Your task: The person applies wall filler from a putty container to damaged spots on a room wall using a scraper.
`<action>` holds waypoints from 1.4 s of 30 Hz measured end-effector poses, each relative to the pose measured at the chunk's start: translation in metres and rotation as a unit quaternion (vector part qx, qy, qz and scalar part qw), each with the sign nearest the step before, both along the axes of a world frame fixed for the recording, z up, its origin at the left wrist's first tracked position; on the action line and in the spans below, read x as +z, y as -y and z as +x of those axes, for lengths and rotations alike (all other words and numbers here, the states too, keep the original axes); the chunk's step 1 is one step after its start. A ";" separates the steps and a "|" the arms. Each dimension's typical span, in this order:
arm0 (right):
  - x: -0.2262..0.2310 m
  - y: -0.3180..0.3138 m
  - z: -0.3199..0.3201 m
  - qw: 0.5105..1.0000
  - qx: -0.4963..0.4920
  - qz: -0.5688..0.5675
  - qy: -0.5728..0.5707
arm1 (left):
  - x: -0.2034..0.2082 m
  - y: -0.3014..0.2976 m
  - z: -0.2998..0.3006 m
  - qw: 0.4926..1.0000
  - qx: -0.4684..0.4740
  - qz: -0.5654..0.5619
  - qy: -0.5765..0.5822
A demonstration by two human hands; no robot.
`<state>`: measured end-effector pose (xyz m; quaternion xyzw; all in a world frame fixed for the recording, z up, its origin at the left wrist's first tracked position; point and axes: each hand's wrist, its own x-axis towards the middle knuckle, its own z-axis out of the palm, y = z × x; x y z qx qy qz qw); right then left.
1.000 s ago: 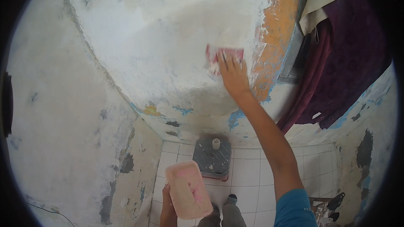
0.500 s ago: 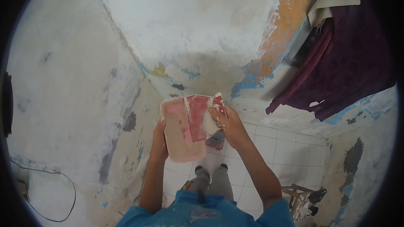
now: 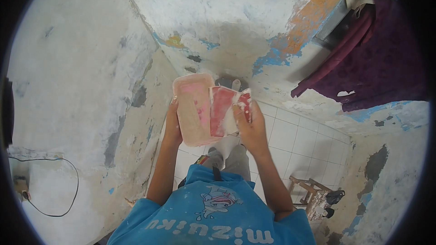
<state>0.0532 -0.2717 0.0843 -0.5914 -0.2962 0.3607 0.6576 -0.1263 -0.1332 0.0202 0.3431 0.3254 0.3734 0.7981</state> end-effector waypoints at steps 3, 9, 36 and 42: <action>-0.014 -0.006 -0.010 0.991 -0.006 -0.037 0.126 | -0.022 0.003 0.010 1.000 -0.001 -0.005 0.008; -0.054 -0.024 0.008 0.926 -0.015 -0.110 0.362 | -0.073 0.009 0.050 0.998 0.029 -0.060 -0.014; -0.479 -0.205 0.215 0.906 0.101 -0.139 0.386 | -0.318 -0.025 0.113 0.962 0.222 -0.131 -0.088; -0.435 -0.198 0.200 0.932 0.092 -0.087 0.341 | -0.334 -0.040 0.109 0.954 0.252 -0.114 -0.113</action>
